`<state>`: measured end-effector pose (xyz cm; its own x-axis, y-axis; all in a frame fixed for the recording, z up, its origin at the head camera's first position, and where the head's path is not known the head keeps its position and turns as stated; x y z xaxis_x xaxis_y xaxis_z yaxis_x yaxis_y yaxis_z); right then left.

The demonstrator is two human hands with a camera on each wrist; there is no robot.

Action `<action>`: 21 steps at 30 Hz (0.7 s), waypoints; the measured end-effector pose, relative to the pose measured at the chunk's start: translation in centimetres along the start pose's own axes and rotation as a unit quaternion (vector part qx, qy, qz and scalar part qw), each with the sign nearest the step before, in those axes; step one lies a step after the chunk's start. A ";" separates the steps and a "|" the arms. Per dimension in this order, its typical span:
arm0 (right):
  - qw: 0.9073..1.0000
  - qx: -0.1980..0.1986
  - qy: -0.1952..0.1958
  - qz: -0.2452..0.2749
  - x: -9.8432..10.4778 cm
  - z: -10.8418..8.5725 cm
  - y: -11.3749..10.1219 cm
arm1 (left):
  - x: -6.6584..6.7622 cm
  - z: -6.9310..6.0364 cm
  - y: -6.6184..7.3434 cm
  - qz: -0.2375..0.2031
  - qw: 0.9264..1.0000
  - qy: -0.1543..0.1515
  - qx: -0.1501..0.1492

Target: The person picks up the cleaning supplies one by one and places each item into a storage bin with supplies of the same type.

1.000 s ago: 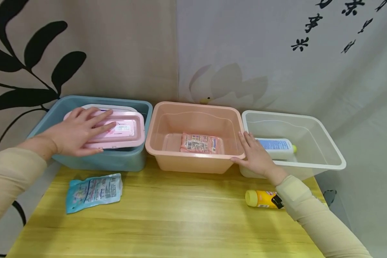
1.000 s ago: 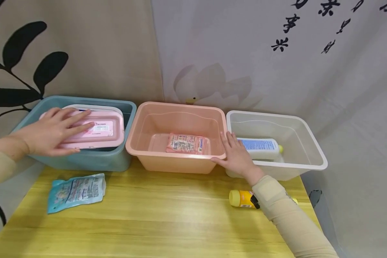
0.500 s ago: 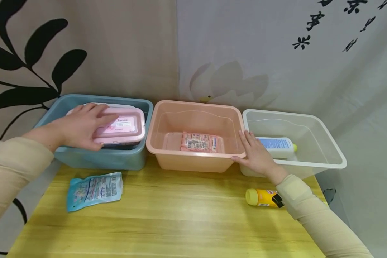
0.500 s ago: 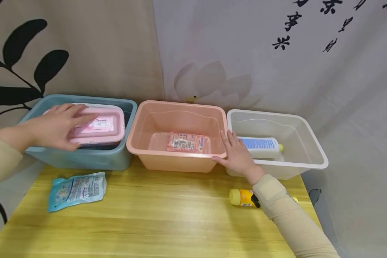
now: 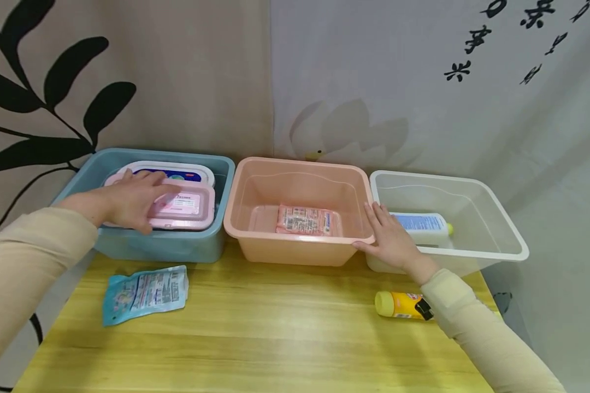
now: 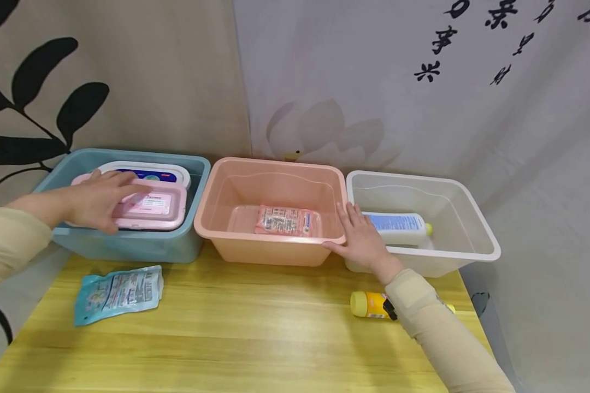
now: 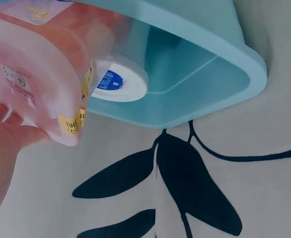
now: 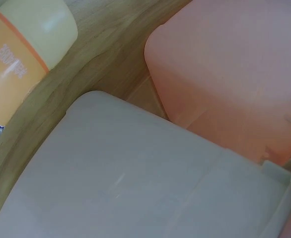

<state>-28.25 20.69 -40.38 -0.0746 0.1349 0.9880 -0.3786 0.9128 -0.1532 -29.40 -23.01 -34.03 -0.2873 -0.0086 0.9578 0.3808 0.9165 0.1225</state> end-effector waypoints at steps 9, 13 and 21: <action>1.000 0.007 0.016 0.006 0.3 -0.2 -0.2 | -1.0 0.4 -0.7 0.000 1.000 -0.009 0.002; 1.000 0.006 0.014 0.001 0.2 -0.2 -0.1 | -1.3 0.7 -0.8 0.008 1.000 -0.012 0.001; 1.000 -0.001 0.008 -0.005 0.1 -0.2 0.0 | -1.7 1.2 -0.9 0.011 0.999 -0.037 0.006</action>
Point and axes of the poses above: each hand's wrist, its own z-axis towards the middle knuckle, its own x-axis out of the back of the hand, y = z × x, the point moved 10 cm from there along z, towards the middle knuckle, and after that the axes turned 2 degrees about -z, right-handed, at the moved point
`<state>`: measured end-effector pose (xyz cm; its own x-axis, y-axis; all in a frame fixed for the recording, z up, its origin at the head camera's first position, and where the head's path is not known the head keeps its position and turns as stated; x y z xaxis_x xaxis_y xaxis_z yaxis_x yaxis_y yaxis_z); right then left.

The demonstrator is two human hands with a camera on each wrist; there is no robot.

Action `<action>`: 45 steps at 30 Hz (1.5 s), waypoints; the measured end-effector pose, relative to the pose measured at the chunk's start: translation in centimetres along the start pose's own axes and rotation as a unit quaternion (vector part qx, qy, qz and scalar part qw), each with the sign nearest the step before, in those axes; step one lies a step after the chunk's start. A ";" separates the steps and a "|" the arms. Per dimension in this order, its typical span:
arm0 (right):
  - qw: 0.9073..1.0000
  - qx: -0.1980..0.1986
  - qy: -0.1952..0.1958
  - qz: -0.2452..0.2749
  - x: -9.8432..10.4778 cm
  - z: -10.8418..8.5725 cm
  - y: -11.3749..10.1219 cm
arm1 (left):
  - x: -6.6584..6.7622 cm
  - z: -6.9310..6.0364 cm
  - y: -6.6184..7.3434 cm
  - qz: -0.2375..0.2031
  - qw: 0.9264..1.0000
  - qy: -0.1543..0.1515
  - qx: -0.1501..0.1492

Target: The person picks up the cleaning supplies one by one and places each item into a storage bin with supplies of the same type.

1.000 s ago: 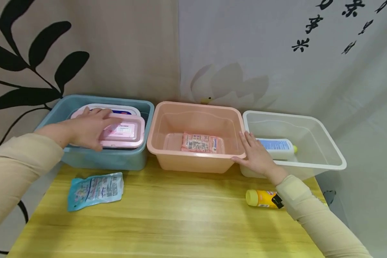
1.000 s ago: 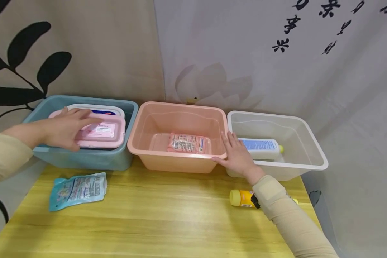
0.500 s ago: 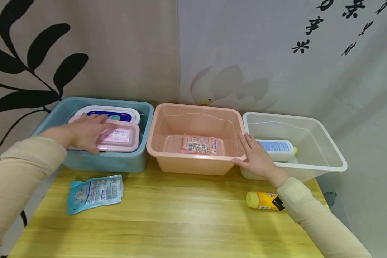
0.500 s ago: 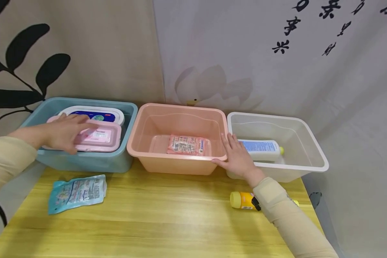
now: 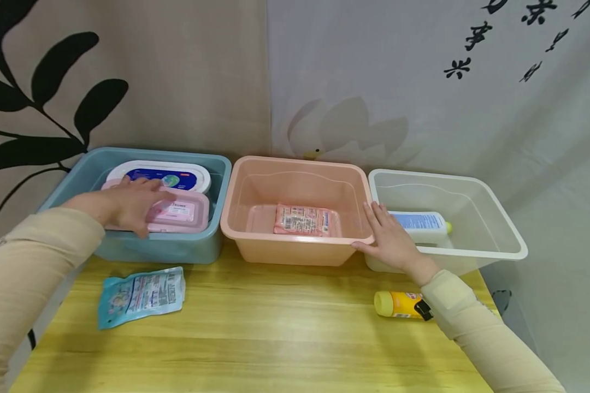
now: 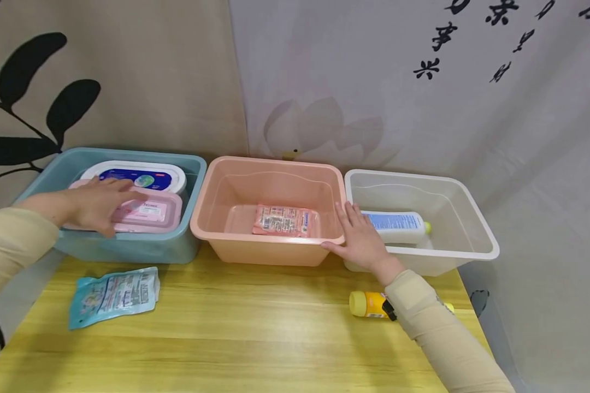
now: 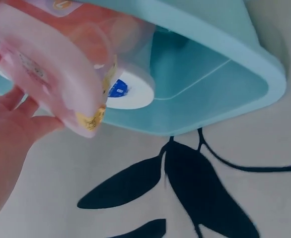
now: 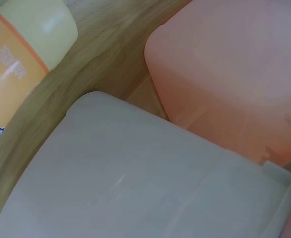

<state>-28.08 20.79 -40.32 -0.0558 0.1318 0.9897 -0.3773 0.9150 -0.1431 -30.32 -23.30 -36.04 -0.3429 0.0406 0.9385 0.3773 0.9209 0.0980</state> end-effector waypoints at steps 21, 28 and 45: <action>1.000 -0.002 -0.011 0.007 -0.1 0.2 -0.1 | -1.7 -0.6 -1.5 -0.023 0.999 -0.011 0.022; 1.000 -0.003 -0.008 0.007 -0.2 0.1 -0.1 | -0.1 -3.3 -1.1 -0.044 0.991 0.125 0.007; 1.000 0.004 -0.006 0.012 -0.1 0.0 0.1 | -5.3 -13.5 0.0 0.024 0.915 0.394 -0.089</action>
Point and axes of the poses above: each hand's wrist, its own z-axis towards the middle knuckle, its own x-axis out of the back of the hand, y = z × x, the point moved 10 cm from there along z, towards the middle knuckle, and after that the axes turned 2 degrees about -z, right-handed, at the moved point
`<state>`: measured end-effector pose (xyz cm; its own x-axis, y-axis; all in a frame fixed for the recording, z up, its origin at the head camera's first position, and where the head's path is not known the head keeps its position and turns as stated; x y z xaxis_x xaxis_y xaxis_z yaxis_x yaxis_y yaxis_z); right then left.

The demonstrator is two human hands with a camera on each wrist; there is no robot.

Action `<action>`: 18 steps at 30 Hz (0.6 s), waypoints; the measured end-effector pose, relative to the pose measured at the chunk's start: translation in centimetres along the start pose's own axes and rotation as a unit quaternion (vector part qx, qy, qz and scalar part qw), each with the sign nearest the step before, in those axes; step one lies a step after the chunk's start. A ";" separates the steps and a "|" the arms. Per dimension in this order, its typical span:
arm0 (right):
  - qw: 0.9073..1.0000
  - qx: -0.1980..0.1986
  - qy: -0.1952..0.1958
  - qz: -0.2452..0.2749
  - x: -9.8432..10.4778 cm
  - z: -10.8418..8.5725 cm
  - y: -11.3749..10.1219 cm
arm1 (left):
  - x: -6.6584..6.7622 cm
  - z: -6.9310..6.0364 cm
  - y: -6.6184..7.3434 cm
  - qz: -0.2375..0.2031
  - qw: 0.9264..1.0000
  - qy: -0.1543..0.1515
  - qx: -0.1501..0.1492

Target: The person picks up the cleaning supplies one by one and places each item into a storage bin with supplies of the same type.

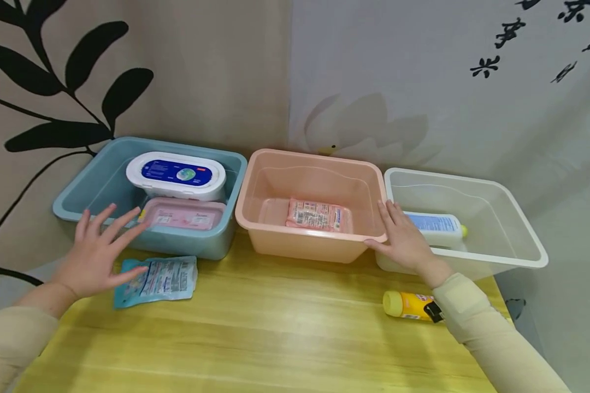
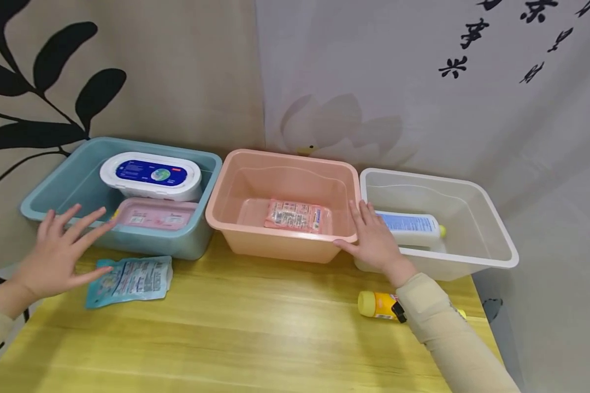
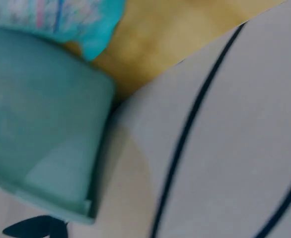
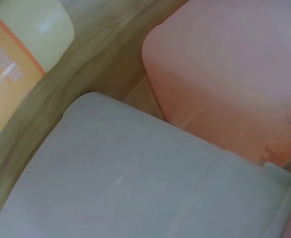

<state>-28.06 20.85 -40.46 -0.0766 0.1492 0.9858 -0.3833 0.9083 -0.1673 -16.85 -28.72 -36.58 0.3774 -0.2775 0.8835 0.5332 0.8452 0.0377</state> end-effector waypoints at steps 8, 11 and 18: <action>1.000 -0.001 0.004 0.005 -0.1 -0.1 0.1 | -1.4 -3.4 0.6 0.013 1.000 -0.006 0.001; 1.000 0.000 -0.001 0.003 -0.3 0.0 0.1 | -2.1 -4.3 0.8 0.003 1.000 -0.015 0.003; 1.000 0.001 -0.002 -0.005 -0.3 0.0 0.1 | -4.2 -6.1 0.7 -0.017 0.999 -0.051 0.008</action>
Point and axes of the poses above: each hand's wrist, its own z-axis towards the middle knuckle, its own x-axis out of the back of the hand, y = z × x, the point moved 10 cm from there along z, towards the middle knuckle, and after that the axes turned 2 degrees about -z, right-handed, at the moved point
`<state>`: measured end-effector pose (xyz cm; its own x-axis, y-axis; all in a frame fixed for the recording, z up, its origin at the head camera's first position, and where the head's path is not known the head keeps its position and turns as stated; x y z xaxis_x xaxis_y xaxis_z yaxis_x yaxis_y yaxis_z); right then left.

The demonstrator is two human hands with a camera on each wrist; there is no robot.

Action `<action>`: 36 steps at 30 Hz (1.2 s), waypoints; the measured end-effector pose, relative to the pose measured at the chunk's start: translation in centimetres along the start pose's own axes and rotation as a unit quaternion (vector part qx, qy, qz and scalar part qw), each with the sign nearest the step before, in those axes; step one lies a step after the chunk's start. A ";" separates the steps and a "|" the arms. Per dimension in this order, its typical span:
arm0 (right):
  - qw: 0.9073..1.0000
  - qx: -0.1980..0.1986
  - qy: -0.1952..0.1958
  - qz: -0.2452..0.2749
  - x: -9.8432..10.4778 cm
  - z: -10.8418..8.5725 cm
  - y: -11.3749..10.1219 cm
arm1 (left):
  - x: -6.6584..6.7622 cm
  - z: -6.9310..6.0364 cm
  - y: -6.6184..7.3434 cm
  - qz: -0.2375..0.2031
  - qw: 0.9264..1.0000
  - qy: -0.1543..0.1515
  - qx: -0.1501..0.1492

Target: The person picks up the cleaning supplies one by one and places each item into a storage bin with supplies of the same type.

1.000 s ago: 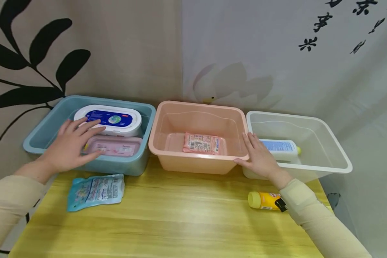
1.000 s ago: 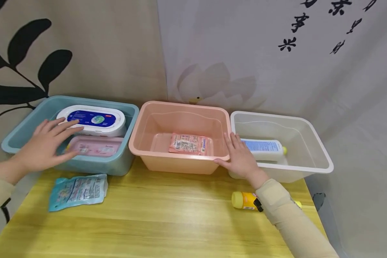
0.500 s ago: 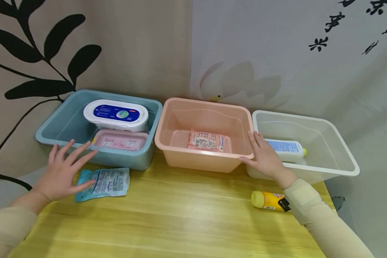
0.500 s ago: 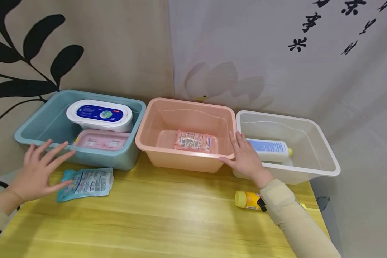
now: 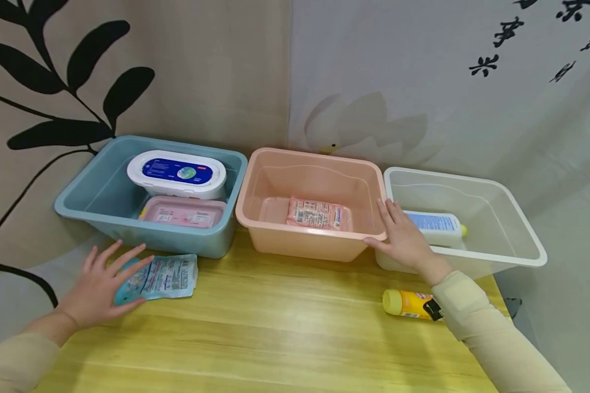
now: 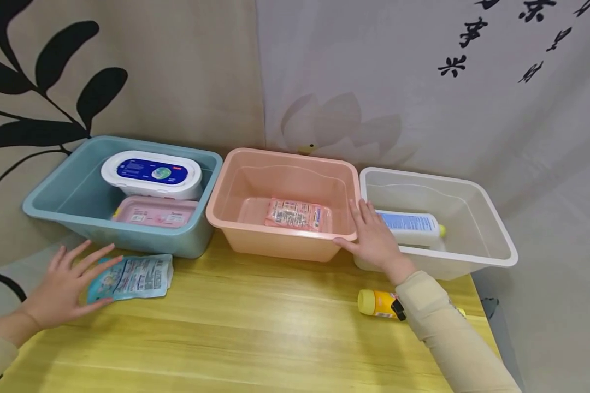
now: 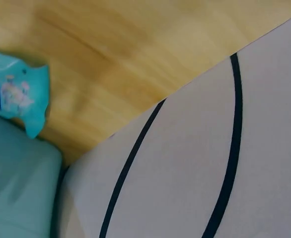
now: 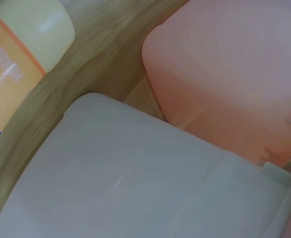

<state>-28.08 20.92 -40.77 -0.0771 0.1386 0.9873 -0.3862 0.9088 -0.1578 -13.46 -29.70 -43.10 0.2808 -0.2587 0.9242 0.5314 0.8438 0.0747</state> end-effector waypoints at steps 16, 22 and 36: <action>1.000 -0.001 -0.009 -0.003 0.0 0.1 -0.1 | -5.9 -1.0 -1.0 -0.034 0.994 -0.097 0.029; 1.000 0.000 -0.008 -0.004 0.1 0.0 -0.1 | -7.4 -0.5 -1.4 -0.050 0.990 -0.124 0.048; 1.000 -0.005 -0.010 -0.005 0.0 0.0 -0.1 | -10.9 -0.8 -2.2 -0.078 0.970 -0.209 0.095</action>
<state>-28.00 20.81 -40.71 -0.0924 0.1209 0.9883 -0.3777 0.9142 -0.1472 -17.02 -29.07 -53.69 -0.1605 -0.2109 0.9643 0.3728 0.8916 0.2570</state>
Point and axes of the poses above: each hand's wrist, its own z-axis towards the middle knuckle, its own x-axis out of the back of the hand, y = z × x, the point moved 10 cm from there along z, towards the middle knuckle, and after that the axes turned 2 degrees about -z, right-handed, at the moved point
